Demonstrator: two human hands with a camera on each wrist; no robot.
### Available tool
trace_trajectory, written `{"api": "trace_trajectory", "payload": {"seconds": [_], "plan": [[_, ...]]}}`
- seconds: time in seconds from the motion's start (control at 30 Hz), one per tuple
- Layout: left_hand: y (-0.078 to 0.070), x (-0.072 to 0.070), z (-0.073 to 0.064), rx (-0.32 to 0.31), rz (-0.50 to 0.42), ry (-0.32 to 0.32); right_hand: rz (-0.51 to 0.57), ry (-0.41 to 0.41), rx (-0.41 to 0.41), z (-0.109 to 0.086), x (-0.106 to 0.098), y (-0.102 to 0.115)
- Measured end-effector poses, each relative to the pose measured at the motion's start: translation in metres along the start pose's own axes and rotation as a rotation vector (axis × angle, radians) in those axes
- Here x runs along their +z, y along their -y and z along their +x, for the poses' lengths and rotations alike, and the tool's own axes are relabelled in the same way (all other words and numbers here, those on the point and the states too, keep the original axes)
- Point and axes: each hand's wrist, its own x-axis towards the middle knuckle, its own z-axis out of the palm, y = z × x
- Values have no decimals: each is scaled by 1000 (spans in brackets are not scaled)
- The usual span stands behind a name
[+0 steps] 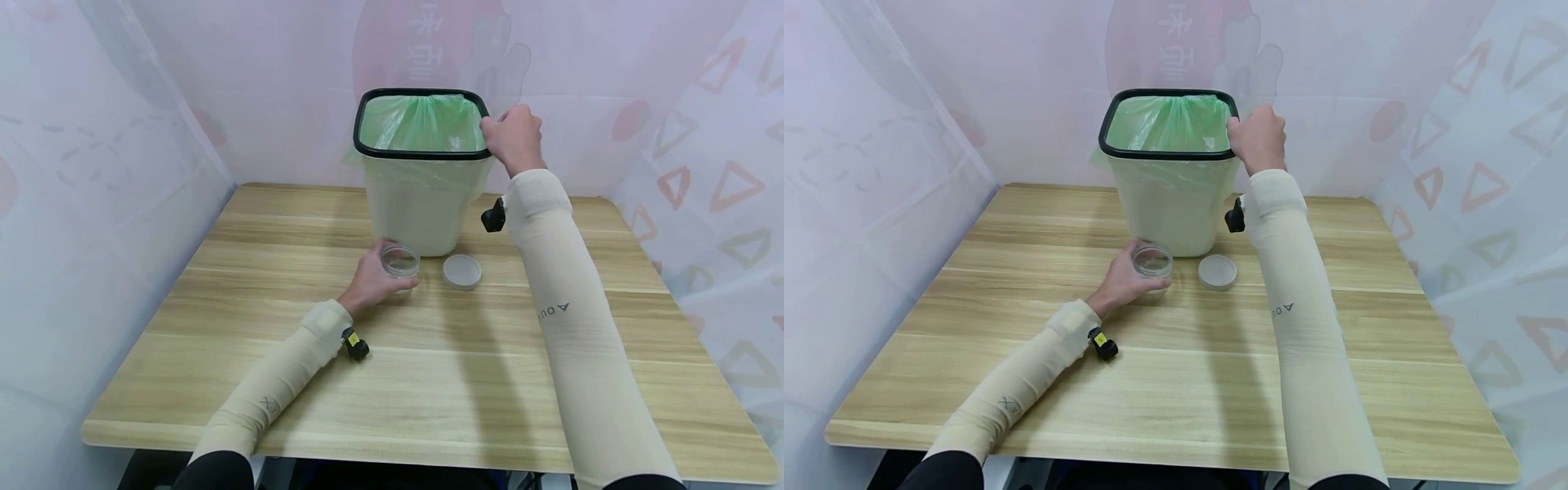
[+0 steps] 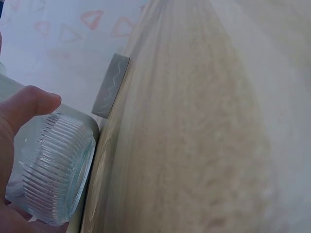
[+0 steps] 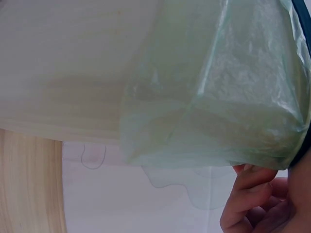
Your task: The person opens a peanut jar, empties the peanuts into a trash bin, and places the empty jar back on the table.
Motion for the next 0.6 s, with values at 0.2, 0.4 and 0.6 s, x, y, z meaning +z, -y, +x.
{"api": "trace_trajectory", "payload": {"seconds": [0.2, 0.4, 0.6], "plan": [[1, 3, 2, 11, 17, -10, -7, -1, 6, -1, -1, 1], [3, 6, 3, 8, 2, -7, -3, 2, 5, -1, -2, 1], [3, 9, 4, 4, 2, -1, 2, 4, 0, -1, -1, -1]]}}
